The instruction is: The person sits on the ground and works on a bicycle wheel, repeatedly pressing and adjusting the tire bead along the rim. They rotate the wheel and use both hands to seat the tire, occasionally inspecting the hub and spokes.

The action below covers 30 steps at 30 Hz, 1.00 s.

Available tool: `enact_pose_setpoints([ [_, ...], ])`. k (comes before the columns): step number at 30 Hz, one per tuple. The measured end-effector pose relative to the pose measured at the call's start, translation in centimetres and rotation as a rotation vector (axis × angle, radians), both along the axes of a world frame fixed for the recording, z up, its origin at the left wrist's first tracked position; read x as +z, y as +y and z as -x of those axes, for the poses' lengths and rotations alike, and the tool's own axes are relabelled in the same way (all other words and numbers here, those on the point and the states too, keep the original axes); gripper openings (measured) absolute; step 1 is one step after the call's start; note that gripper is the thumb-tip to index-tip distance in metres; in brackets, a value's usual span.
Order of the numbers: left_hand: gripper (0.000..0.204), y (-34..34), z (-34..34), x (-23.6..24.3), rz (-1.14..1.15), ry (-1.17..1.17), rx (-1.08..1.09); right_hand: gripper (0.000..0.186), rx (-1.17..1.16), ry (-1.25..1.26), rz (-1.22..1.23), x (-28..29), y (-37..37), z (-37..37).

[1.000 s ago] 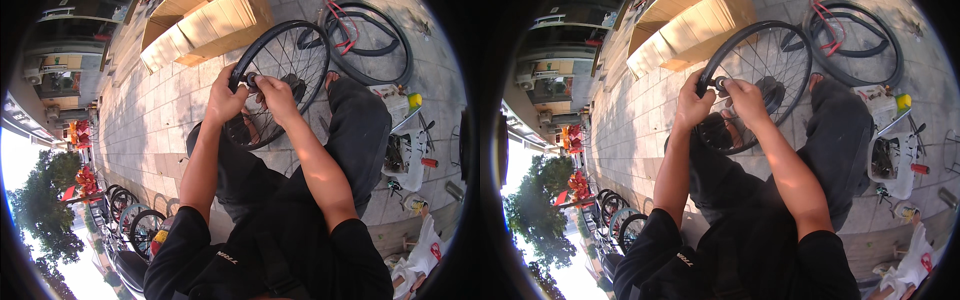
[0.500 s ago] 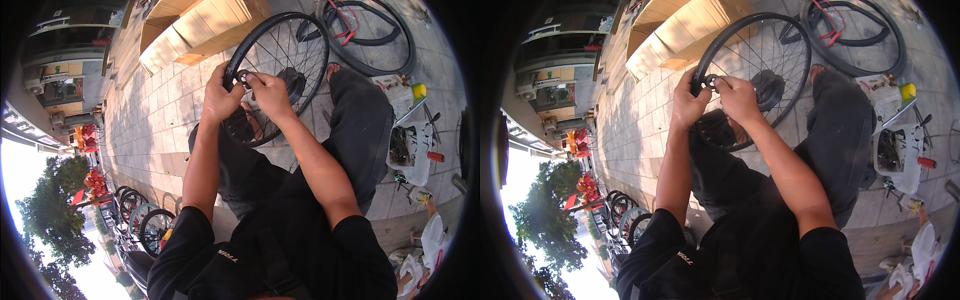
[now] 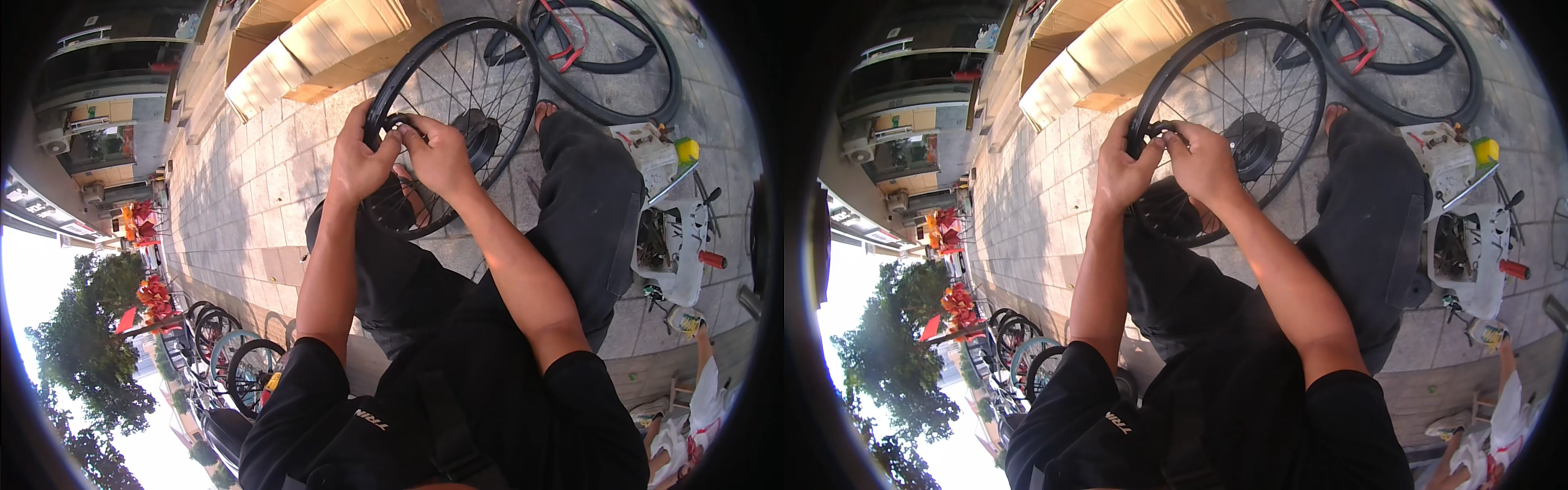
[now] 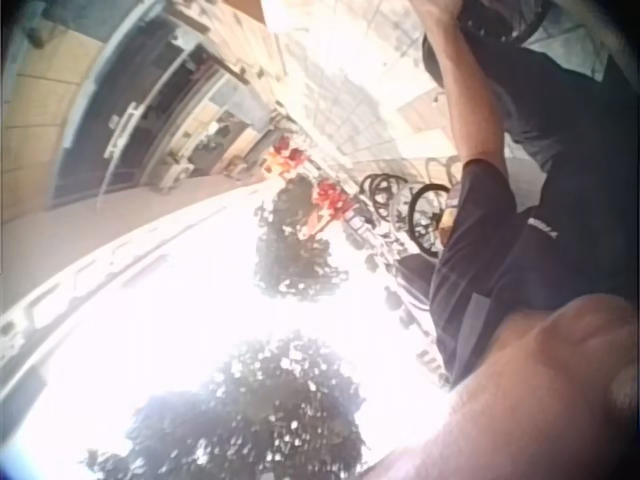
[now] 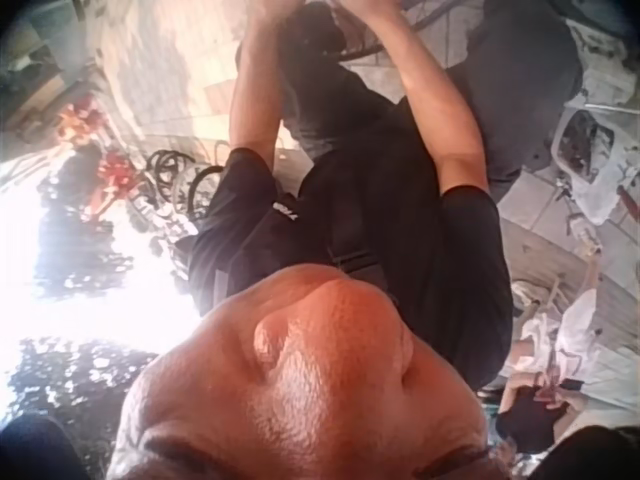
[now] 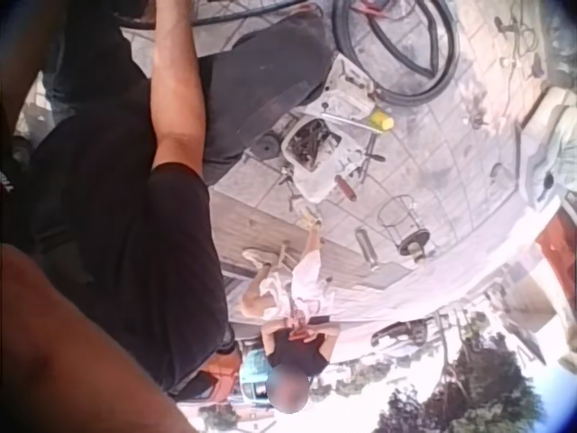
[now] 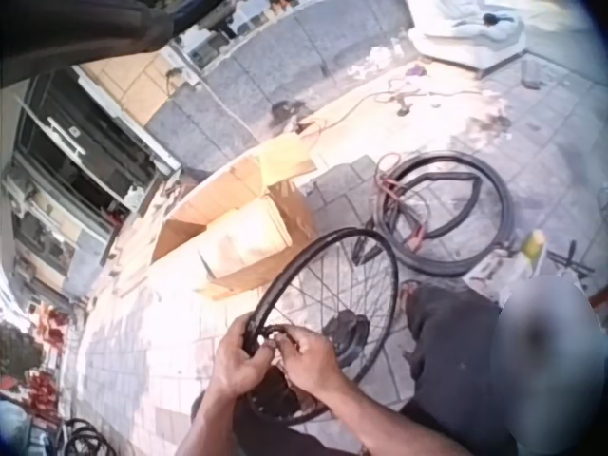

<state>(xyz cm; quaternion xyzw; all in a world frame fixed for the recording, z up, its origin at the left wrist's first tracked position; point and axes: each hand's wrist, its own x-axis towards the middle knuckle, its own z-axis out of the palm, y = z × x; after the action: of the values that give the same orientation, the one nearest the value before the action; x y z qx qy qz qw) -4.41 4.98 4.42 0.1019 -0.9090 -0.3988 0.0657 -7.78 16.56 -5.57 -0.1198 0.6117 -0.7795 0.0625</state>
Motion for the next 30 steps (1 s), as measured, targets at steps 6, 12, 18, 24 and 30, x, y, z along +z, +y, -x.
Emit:
enact_pose_setpoints([
  [6,0.047,0.7,-0.4,0.0,-0.008,0.011,-0.027,0.029,0.178,-0.273,0.099,1.9,1.7,0.8],
  [12,0.047,0.0,-0.3,-1.1,0.089,0.087,-0.074,0.024,0.12,-0.276,0.168,1.6,1.2,-0.3],
  [18,0.051,0.5,0.0,-1.1,0.113,0.084,-0.058,0.026,-0.232,0.136,-0.016,0.7,-0.1,-0.9],
  [24,0.053,1.1,-0.8,-0.4,0.213,0.055,-0.059,0.027,0.036,-0.195,0.063,2.2,1.4,-1.0],
  [30,0.053,0.7,-0.1,-1.2,0.399,0.269,-0.174,0.027,-0.052,-0.133,0.135,2.3,1.4,-1.6],
])
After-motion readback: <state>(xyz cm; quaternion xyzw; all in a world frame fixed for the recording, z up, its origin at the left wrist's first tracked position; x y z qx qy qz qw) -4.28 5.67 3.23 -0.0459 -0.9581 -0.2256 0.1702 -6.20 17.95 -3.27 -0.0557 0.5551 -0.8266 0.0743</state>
